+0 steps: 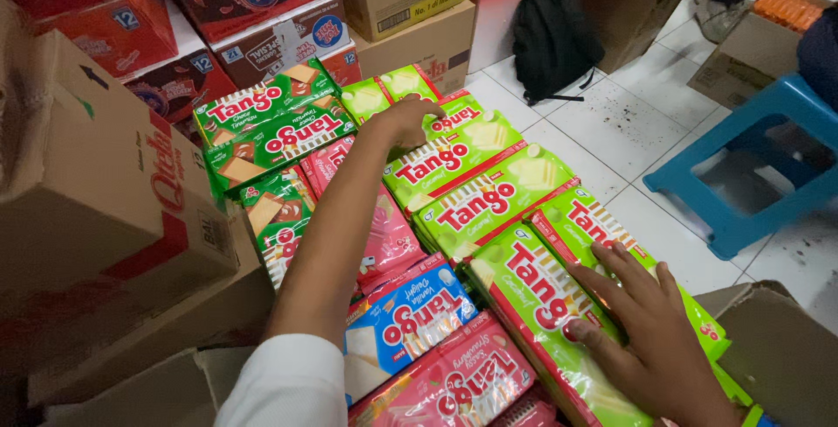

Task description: The person sits on the floor and organizes colorful snack packages into a cardboard box. They pick up stacks of pink, green, and blue packages from a pile and place them neatly into the box.

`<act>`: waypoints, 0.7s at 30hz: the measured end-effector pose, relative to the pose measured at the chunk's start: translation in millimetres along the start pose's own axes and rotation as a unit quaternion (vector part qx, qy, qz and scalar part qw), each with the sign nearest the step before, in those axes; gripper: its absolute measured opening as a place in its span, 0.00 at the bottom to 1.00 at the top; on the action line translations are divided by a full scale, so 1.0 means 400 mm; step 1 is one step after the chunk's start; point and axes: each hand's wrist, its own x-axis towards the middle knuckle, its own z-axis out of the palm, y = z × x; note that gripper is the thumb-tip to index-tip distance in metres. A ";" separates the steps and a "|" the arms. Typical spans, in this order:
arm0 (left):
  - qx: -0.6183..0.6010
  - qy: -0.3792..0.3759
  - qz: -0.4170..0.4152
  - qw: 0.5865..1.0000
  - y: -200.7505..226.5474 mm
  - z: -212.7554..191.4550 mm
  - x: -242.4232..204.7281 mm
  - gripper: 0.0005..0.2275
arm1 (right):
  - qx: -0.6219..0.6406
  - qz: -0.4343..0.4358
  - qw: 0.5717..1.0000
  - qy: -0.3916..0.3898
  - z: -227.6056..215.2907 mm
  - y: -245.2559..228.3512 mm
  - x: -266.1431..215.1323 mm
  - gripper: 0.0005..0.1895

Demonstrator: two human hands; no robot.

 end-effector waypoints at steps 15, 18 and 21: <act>0.156 0.101 0.079 0.979 0.068 0.053 -0.144 0.22 | -0.140 0.000 0.987 -0.072 -0.028 -0.084 0.018 0.37; 0.122 0.157 0.171 0.965 0.096 0.091 -0.191 0.19 | -0.132 0.052 0.982 -0.123 -0.092 -0.153 0.022 0.32; 0.150 0.146 0.225 0.952 0.186 0.113 -0.359 0.21 | -0.103 0.047 0.988 -0.109 -0.091 -0.142 0.000 0.32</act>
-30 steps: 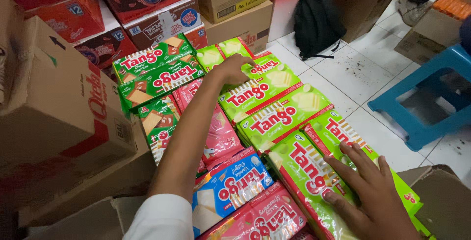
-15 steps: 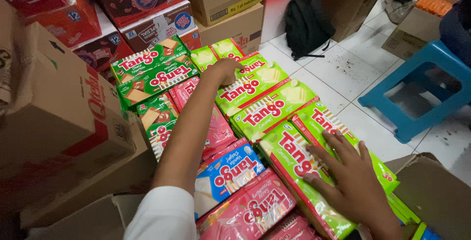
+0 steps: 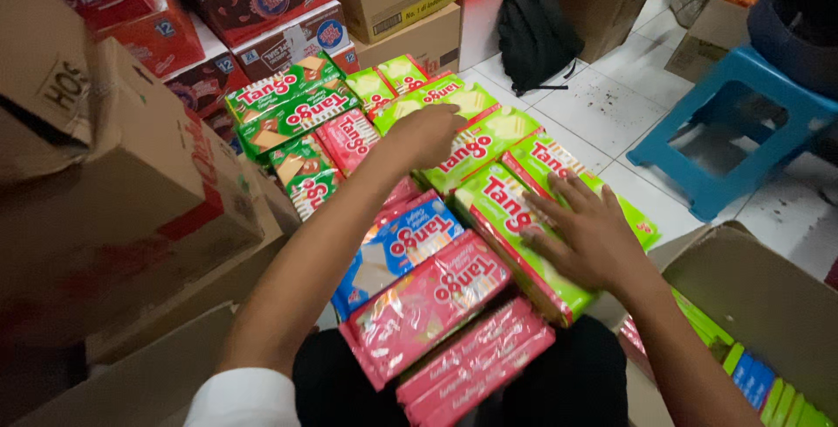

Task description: The person sits on the floor and organizes colorful snack packages into a cardboard box. They pick up stacks of pink, green, and blue packages from a pile and place them neatly into the box.

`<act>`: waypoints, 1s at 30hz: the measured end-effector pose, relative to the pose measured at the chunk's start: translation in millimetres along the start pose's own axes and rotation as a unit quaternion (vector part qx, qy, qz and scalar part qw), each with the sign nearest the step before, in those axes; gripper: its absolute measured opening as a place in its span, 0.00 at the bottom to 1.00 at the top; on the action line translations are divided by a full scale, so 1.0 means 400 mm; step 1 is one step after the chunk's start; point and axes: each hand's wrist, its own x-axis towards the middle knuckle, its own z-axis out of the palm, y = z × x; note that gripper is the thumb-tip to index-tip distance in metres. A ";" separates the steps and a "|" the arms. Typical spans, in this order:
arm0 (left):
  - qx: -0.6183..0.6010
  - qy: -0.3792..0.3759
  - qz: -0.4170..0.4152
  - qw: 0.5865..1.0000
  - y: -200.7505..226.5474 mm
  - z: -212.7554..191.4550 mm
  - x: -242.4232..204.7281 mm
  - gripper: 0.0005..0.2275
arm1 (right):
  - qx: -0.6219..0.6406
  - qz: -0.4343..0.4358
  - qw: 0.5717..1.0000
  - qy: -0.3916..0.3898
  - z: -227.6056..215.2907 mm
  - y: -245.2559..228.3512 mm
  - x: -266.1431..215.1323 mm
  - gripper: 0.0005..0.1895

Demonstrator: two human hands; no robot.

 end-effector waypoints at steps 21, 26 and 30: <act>-0.239 0.002 0.319 0.917 0.843 0.357 -0.363 0.17 | 0.288 0.298 0.881 0.228 0.567 0.377 -0.696 0.16; -0.205 -0.131 0.311 0.919 0.957 0.768 -0.303 0.24 | 0.277 0.433 0.848 0.127 0.682 0.453 -0.910 0.18; -0.102 -0.193 0.311 0.925 1.038 0.972 -0.273 0.30 | 0.293 0.499 0.813 0.057 0.761 0.521 -1.021 0.22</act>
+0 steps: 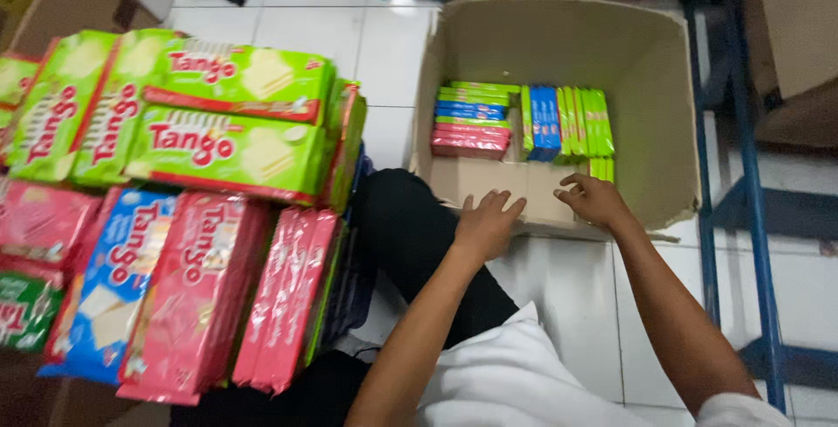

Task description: The person sits on the floor and organizes colorful snack packages into a cardboard box. They pick up stacks of pink, green, and blue packages from a pile and place them neatly into the box.

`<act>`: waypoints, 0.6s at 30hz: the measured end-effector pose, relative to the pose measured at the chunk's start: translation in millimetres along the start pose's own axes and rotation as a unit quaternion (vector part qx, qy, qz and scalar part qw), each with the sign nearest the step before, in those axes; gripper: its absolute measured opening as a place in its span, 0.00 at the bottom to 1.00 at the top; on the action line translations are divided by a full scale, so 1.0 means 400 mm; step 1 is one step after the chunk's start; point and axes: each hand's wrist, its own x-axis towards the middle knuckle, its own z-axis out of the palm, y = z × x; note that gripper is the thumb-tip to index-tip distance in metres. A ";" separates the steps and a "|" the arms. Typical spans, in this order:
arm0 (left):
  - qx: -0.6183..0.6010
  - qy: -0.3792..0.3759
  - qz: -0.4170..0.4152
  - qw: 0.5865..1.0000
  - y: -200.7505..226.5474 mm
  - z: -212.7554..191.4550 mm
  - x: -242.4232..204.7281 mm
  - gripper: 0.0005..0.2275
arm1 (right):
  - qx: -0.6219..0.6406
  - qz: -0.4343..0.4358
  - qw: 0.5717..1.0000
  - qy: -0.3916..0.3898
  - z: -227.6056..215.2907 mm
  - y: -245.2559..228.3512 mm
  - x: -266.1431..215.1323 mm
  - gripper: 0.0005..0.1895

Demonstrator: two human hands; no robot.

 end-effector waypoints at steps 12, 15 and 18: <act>0.069 -0.053 0.036 0.996 -0.014 0.146 0.134 0.05 | -0.204 0.111 0.956 -0.180 0.283 0.677 0.515 0.39; 0.046 -0.086 0.023 0.995 -0.008 0.099 0.130 0.04 | -0.117 0.225 0.961 -0.107 0.329 0.774 0.484 0.44; 0.060 -0.102 0.021 0.993 0.006 0.071 0.143 0.05 | -0.027 0.269 0.960 -0.068 0.280 0.696 0.398 0.43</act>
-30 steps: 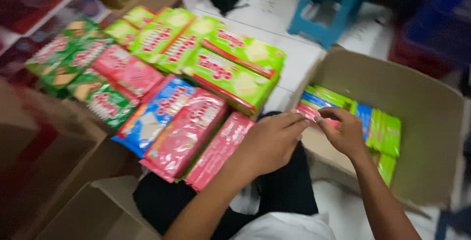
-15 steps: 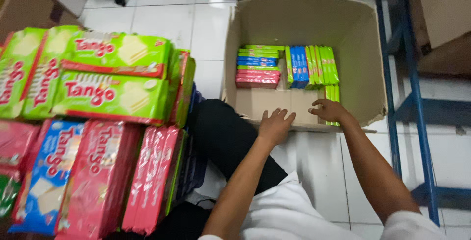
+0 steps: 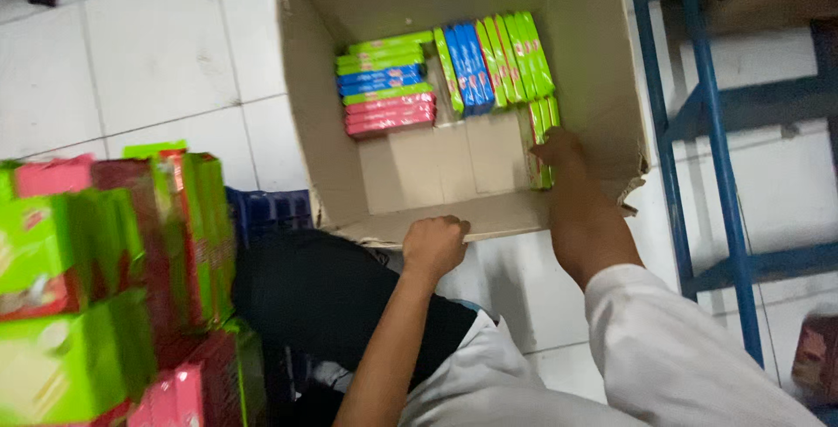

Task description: The person sits on the floor and organizes colorful snack packages into a cardboard box. They pick up stacks of pink, green, and blue packages from a pile and place them neatly into the box.

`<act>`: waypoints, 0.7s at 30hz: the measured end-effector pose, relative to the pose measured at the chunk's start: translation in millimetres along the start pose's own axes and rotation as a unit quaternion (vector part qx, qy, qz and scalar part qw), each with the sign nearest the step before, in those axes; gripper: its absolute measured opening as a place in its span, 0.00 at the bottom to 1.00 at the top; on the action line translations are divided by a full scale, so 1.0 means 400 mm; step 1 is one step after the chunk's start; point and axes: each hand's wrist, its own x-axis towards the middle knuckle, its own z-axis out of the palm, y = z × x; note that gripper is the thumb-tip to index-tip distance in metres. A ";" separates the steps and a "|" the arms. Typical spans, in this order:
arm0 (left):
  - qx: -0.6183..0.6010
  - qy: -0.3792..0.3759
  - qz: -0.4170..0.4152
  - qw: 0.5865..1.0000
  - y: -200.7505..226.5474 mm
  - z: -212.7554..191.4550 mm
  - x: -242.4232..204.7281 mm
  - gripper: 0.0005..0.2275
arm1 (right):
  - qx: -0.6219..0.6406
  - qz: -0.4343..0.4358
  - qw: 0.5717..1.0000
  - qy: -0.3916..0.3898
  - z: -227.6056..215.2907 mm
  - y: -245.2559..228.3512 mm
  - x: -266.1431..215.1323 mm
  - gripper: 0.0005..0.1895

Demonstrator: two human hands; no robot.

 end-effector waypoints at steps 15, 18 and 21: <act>-0.016 -0.052 -0.008 0.998 -0.006 0.028 0.014 0.15 | 0.126 0.082 0.968 0.203 -0.040 -0.204 -0.230 0.41; -0.022 -0.057 -0.010 0.998 -0.008 0.033 0.015 0.15 | 0.104 0.125 0.969 0.184 -0.046 -0.243 -0.237 0.59; -0.010 -0.050 -0.019 0.999 0.006 -0.008 0.010 0.15 | 0.021 0.150 0.970 0.190 0.003 -0.215 -0.183 0.57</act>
